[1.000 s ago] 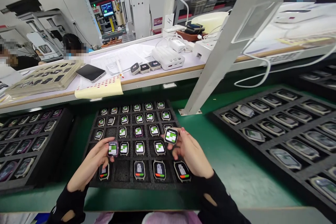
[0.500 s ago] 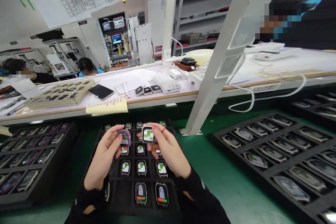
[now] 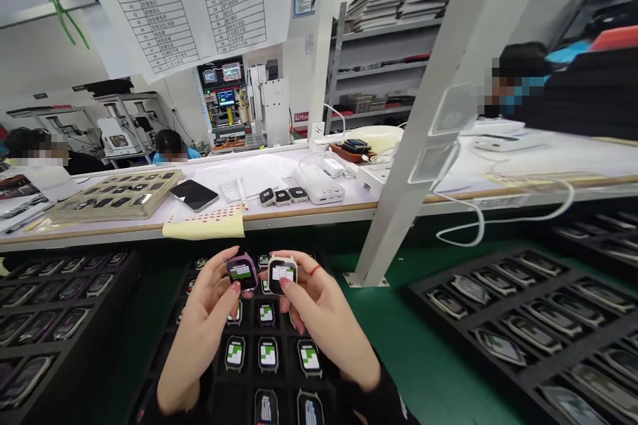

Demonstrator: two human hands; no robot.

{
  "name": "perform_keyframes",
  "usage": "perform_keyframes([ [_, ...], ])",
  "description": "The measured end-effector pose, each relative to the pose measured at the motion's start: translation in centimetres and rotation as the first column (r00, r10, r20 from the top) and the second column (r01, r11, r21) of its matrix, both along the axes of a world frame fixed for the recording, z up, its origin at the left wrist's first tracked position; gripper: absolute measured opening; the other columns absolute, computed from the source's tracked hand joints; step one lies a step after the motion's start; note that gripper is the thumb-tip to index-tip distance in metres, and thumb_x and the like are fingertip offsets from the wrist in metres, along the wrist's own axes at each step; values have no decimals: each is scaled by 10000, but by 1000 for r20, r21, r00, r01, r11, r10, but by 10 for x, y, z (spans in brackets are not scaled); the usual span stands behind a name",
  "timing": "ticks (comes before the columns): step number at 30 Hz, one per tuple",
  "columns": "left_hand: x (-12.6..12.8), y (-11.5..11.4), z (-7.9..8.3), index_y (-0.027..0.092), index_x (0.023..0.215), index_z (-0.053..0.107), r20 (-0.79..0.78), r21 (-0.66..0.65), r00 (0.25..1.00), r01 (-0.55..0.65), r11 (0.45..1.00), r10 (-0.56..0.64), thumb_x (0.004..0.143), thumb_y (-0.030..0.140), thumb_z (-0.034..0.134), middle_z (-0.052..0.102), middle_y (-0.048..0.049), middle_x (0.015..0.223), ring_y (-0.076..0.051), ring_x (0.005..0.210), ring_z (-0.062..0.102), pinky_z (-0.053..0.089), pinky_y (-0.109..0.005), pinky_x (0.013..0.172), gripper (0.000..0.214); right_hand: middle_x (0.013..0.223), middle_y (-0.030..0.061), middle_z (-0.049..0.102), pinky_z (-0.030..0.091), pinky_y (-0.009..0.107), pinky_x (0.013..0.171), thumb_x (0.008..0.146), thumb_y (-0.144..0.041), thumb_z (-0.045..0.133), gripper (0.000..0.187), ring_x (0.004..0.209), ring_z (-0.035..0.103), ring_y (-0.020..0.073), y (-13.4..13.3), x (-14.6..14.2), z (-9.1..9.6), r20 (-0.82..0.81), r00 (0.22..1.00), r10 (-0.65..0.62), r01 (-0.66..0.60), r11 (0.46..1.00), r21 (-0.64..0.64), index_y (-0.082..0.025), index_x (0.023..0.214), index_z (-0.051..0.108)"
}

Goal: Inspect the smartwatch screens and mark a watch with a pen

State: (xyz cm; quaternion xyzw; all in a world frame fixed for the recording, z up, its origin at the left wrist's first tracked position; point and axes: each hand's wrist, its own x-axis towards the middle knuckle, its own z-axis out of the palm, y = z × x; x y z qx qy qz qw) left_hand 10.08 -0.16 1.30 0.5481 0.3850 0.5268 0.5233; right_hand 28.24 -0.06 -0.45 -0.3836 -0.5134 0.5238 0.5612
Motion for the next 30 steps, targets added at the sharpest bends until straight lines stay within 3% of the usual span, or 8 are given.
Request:
perform_keyframes([
  [6,0,6,-1,300,1295,605,-16,6,1000,3,1000,-3,972,424,604,658,-49,1224,-132,832,640,565,-256,801,345,800,12,580,362,161,417,970,-458,691,406,569,463,129,0,-1,1,26,1000,13,-12,1000,-24,-190,1257,588],
  [11,-2,11,-4,276,1225,633,-50,11,999,-7,1000,7,962,458,611,663,-57,1157,-136,810,631,554,-230,699,321,775,-6,555,259,159,389,973,-511,691,406,486,345,80,3,-4,1,83,996,-40,43,998,-39,-175,1183,603],
  [16,1,10,-3,261,1246,632,-34,20,999,-1,1000,1,963,414,610,671,-64,1132,-105,680,571,551,-235,672,323,755,2,576,337,159,404,936,-466,685,437,514,426,110,2,-2,6,46,999,-1,3,999,-42,-163,1233,584],
  [20,4,7,-1,252,1212,647,34,14,999,-32,999,31,927,351,658,675,-62,1134,-147,806,642,570,-249,718,302,677,-12,587,352,168,417,930,-461,685,486,447,427,95,2,0,8,48,999,19,-17,999,-27,-148,1280,560],
  [26,0,13,-7,244,1189,631,-33,32,999,-14,999,15,926,396,669,677,-75,1163,-183,943,667,588,-262,762,306,638,-16,563,369,161,404,947,-595,706,591,458,421,103,1,-1,8,42,999,32,-30,999,-41,-149,1309,568],
  [30,-1,16,-9,243,1199,624,-50,49,998,-20,999,23,925,414,669,674,-76,1168,-181,948,659,579,-261,768,326,754,10,604,433,161,439,948,-559,744,600,527,448,112,2,3,7,22,997,73,-72,997,-19,-196,1388,556],
])
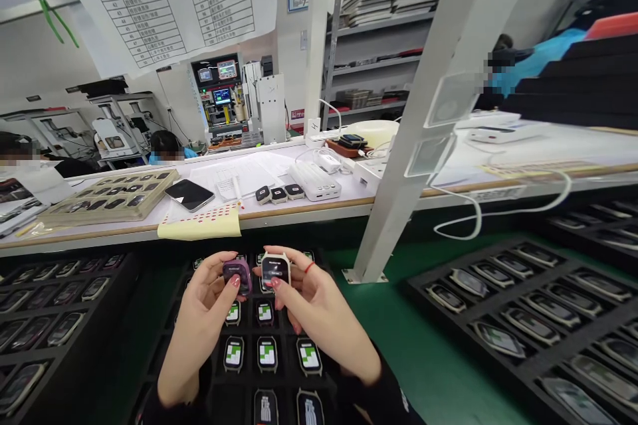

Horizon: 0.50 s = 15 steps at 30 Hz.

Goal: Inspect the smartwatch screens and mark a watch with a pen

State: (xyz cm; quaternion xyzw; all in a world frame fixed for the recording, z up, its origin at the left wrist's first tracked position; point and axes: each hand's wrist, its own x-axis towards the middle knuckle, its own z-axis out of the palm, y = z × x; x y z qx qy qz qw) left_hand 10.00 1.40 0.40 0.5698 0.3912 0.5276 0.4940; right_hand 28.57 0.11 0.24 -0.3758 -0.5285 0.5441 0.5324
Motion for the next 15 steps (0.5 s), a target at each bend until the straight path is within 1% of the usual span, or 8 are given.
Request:
perform_keyframes([
  [2,2,-1,1,250,1253,610,5,-11,1000,-17,1000,17,918,427,675,675,-75,1151,-187,971,657,575,-266,790,384,809,20,627,453,170,450,961,-542,741,585,508,430,97,1,4,-1,-39,999,29,-28,999,29,-226,1420,559],
  [5,3,-3,4,274,1350,567,11,-35,999,-48,998,49,917,442,675,679,-61,1099,-175,946,659,564,-261,813,477,791,11,634,483,196,480,985,-547,713,581,494,450,98,-2,8,0,-93,993,70,-66,997,50,-281,1473,544],
  [7,1,-5,7,282,1363,565,5,-38,999,-51,998,51,921,442,672,679,-51,1091,-162,924,657,557,-251,820,482,758,1,633,496,219,494,966,-571,729,611,487,482,108,-11,8,4,-107,993,56,-54,998,22,-324,1489,535],
  [9,-3,-6,9,276,1336,590,-7,-36,999,-34,999,34,921,437,677,683,-51,1107,-160,933,656,556,-244,827,454,781,8,653,511,248,500,928,-596,760,605,483,519,124,-26,5,9,-82,997,4,-3,1000,13,-378,1459,568],
  [11,-8,-7,11,271,1307,610,-10,-36,1000,-28,999,27,915,421,692,687,-53,1129,-166,973,658,557,-239,846,427,919,41,694,552,302,543,860,-607,820,534,533,584,163,-43,1,11,6,1000,-29,29,997,74,-412,1336,677],
  [12,-11,-8,12,272,1294,617,-4,-34,999,-33,999,32,909,409,706,688,-53,1140,-167,992,659,557,-237,856,419,966,51,703,569,331,571,813,-601,857,470,574,616,192,-51,-1,10,62,998,-29,22,994,109,-410,1228,745],
  [13,-14,-10,14,278,1286,621,6,-33,999,-40,999,41,902,394,721,686,-51,1153,-167,1013,660,557,-235,871,414,959,55,711,576,350,585,763,-590,892,390,597,634,217,-57,-3,7,113,993,-19,4,991,133,-398,1090,798],
  [15,-19,-14,18,297,1266,633,24,-35,999,-48,998,49,874,355,764,687,-45,1162,-168,1040,662,558,-231,888,417,770,45,699,566,356,551,676,-556,941,266,555,630,237,-66,-6,-2,177,984,14,-38,991,130,-365,813,816],
])
